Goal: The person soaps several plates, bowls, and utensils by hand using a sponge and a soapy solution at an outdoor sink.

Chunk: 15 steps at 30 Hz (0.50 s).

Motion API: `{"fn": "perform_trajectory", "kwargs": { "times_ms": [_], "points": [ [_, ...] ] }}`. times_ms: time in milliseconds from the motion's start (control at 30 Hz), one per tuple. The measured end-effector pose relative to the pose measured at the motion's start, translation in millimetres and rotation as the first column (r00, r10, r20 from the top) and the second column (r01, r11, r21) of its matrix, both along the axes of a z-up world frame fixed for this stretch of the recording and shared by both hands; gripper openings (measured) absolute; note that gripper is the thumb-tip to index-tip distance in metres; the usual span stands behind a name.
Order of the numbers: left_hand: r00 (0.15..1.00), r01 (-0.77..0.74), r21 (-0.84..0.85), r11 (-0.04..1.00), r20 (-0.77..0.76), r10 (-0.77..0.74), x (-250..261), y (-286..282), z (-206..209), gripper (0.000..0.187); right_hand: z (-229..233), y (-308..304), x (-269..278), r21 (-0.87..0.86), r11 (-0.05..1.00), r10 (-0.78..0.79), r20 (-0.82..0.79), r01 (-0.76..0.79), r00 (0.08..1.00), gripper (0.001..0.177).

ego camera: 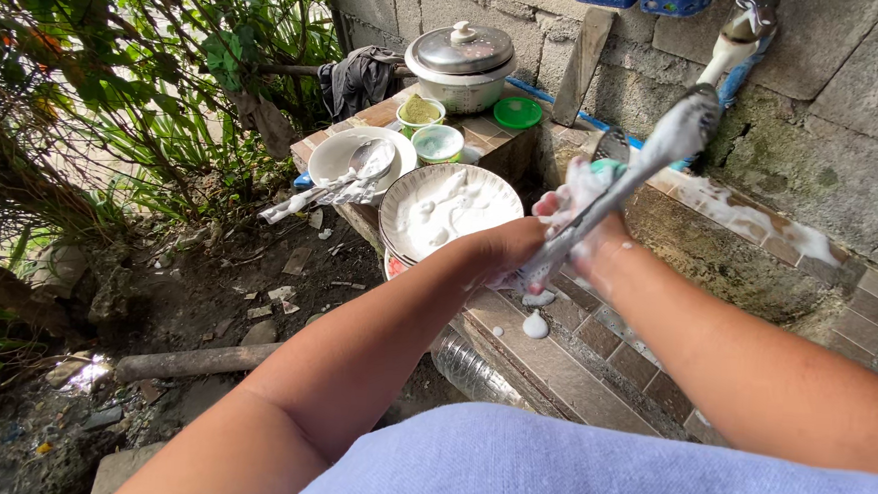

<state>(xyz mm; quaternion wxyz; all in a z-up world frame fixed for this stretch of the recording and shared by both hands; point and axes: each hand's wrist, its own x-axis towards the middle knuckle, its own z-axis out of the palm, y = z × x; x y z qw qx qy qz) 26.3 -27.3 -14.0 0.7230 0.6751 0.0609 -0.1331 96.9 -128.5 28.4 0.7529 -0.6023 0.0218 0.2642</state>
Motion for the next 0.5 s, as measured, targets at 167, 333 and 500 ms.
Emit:
{"fn": "perform_trajectory", "kwargs": {
  "times_ms": [167, 333, 500],
  "points": [
    [0.992, 0.128, 0.160, 0.979, -0.045, -0.122, -5.8, 4.7, -17.0, 0.028, 14.7, -10.6, 39.3, 0.187, 0.978, -0.076, -0.118, 0.097, 0.990, 0.046],
    [0.993, 0.088, 0.202, 0.975, -0.095, -0.070, -21.7, -3.5, 5.6, 0.049, 11.1, -32.8, 81.4, 0.430, 0.903, 0.051, -0.108, 0.000, 0.993, 0.043],
    [0.985, 0.151, 0.350, 0.924, 0.023, -0.170, -26.6, 2.3, 14.9, 0.046, 6.5, -46.3, 100.3, 0.500, 0.866, 0.055, -0.053, -0.021, 0.997, 0.041]
  ]
}}
